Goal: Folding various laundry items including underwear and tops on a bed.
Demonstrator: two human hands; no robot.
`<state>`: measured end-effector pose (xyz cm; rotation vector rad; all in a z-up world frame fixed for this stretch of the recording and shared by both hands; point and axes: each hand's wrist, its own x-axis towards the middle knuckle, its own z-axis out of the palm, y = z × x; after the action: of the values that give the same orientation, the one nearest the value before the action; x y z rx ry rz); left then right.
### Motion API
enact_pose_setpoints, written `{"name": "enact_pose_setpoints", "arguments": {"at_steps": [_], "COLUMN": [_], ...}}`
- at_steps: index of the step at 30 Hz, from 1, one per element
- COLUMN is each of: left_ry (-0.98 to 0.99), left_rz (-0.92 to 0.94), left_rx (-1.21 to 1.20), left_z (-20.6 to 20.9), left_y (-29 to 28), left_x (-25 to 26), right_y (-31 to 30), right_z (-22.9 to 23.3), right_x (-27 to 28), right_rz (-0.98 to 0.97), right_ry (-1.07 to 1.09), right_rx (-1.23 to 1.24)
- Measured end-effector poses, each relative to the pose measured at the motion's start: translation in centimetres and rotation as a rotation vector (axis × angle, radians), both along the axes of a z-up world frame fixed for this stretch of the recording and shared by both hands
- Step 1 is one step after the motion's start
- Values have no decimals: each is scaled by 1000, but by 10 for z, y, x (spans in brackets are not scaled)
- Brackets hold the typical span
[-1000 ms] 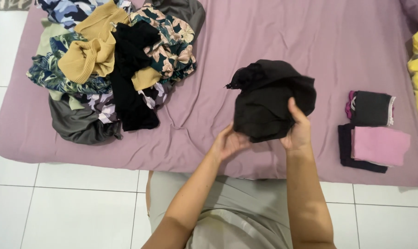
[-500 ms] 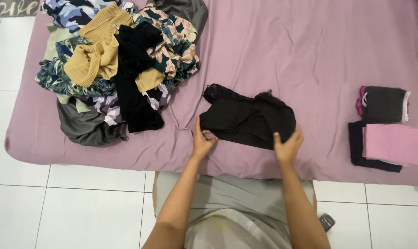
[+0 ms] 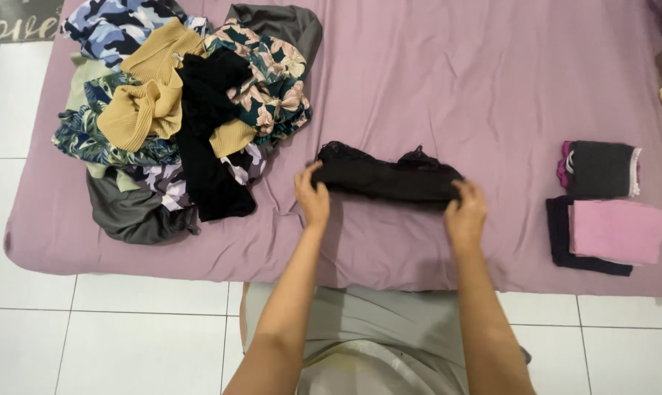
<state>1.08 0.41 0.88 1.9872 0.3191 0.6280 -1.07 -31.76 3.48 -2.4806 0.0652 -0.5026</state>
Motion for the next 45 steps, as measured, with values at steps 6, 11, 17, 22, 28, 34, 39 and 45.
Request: {"name": "enact_pose_setpoints", "arguments": {"at_steps": [6,11,17,22,28,34,39,45], "left_ry": [-253,2,238,269,324,408,483,606], "left_rz": [-48,-39,-105,-283,-483,-254,-59,9], "left_rx": [-113,-51,169,414,619,662,444,233], "left_z": [123,82,4,29,-41,-41,-29,-53], "left_y": [12,24,22,-34,-56,-12,12,31], "left_x": [8,-58,-123,-95,-65,-72,-90,-94], "right_y": [3,0,-3,67,99,65,50,113], "right_z": [111,67,-11,-7,-53,-63,-72,-54], "right_x": [18,-33,-87,-66,-35,-37,-39,-49], "right_rz": [18,105,241,328,348,164,-54,204], "right_ry": [-238,-244,118,81,226,236,250,126], "right_rx": [92,41,-92,-203,-257,-396,-480,-8]}}
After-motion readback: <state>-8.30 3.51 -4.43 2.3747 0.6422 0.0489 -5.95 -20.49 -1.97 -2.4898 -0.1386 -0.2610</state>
